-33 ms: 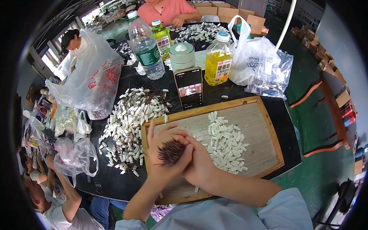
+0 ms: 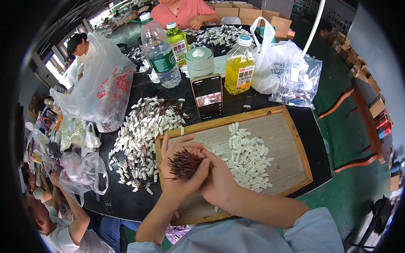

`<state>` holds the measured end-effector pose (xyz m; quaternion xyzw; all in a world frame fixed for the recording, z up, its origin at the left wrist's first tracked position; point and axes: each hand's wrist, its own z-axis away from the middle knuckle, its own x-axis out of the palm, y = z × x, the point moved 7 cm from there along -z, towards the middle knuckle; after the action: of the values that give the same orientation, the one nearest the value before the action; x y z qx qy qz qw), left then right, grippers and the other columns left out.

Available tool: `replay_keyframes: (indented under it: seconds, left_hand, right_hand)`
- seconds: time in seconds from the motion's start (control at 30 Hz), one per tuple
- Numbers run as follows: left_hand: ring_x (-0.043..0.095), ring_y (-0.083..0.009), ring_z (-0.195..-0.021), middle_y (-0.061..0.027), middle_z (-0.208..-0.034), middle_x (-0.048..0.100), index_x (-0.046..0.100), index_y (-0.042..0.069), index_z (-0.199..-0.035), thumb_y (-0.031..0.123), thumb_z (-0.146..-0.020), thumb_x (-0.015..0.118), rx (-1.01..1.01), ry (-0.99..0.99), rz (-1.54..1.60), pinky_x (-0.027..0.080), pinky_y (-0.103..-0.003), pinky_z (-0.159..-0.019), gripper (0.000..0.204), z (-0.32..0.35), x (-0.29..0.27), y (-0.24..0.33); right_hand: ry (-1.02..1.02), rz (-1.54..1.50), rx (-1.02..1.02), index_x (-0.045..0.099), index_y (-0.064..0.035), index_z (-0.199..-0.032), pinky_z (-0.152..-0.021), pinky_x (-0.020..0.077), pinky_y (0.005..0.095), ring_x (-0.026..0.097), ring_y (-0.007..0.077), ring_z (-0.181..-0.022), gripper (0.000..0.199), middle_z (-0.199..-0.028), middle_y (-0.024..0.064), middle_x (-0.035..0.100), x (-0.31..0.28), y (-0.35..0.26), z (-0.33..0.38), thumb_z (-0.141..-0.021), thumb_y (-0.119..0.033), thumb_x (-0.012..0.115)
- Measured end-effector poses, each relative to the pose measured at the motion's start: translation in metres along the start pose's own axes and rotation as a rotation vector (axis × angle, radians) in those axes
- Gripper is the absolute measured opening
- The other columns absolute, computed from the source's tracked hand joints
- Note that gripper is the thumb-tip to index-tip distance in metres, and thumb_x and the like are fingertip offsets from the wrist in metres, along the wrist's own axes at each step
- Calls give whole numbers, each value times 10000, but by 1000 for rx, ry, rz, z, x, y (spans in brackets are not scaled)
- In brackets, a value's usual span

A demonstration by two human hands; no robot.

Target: The person assembles small plastic housings onto bunches of wire terminals by hand.

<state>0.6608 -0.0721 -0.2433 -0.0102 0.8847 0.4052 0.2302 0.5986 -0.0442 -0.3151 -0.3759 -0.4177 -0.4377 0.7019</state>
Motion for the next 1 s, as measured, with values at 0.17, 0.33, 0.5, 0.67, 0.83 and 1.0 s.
replay_keyframes:
  seconds: [0.17, 0.33, 0.5, 0.67, 0.83, 1.0]
  left_hand:
    - [595, -203, -1024, -42, -889, 656, 616, 62, -812, 112, -702, 683, 43, 44, -78, 176, -460, -1090, 138, 0, 1, 13]
    - [621, -234, -908, -42, -808, 643, 613, 74, -767, 85, -672, 692, -26, 176, 116, 267, -466, -1021, 125, 5, 6, -1]
    - [618, -224, -903, -10, -822, 640, 597, 106, -770, 112, -667, 730, 121, 109, -34, 271, -469, -1019, 169, -7, 11, 18]
    - [619, -217, -923, 1, -814, 633, 592, 120, -778, 143, -663, 766, 2, -50, 128, 282, -473, -1029, 209, -6, 11, 7]
    - [630, -212, -913, 4, -778, 632, 589, 124, -767, 140, -695, 762, 1, -398, 328, 311, -467, -1022, 187, -10, 17, 16]
    - [634, -215, -915, 3, -813, 656, 591, 127, -750, 172, -718, 752, 7, -346, 470, 312, -471, -1019, 170, -10, 15, 10]
  right_hand:
    - [-90, -41, -35, 525, -92, -1118, -969, 408, 306, 536, 146, -1044, 236, -1117, 23, 566, -12, 6, 12, -960, -233, 420]
    - [-9, 19, -60, 524, -109, -1104, -961, 416, 308, 537, 139, -1047, 226, -1112, 12, 565, 0, 7, 15, -963, -245, 411]
    - [-245, -164, -3, 517, -115, -1131, -962, 416, 309, 522, 140, -1081, 247, -1127, 17, 559, -3, 1, 13, -969, -259, 399]
    - [9, -75, -31, 471, -119, -1186, -971, 421, 305, 510, 143, -1111, 263, -1181, 34, 517, -11, 0, 17, -992, -260, 363]
    - [6, 51, 21, 415, -117, -1254, -995, 415, 310, 497, 147, -1135, 287, -1226, 37, 480, -19, 5, 20, -1006, -229, 324]
    - [65, 165, 34, 408, -110, -1265, -991, 421, 304, 501, 155, -1133, 295, -1221, 47, 482, -10, -2, 28, -1001, -217, 333]
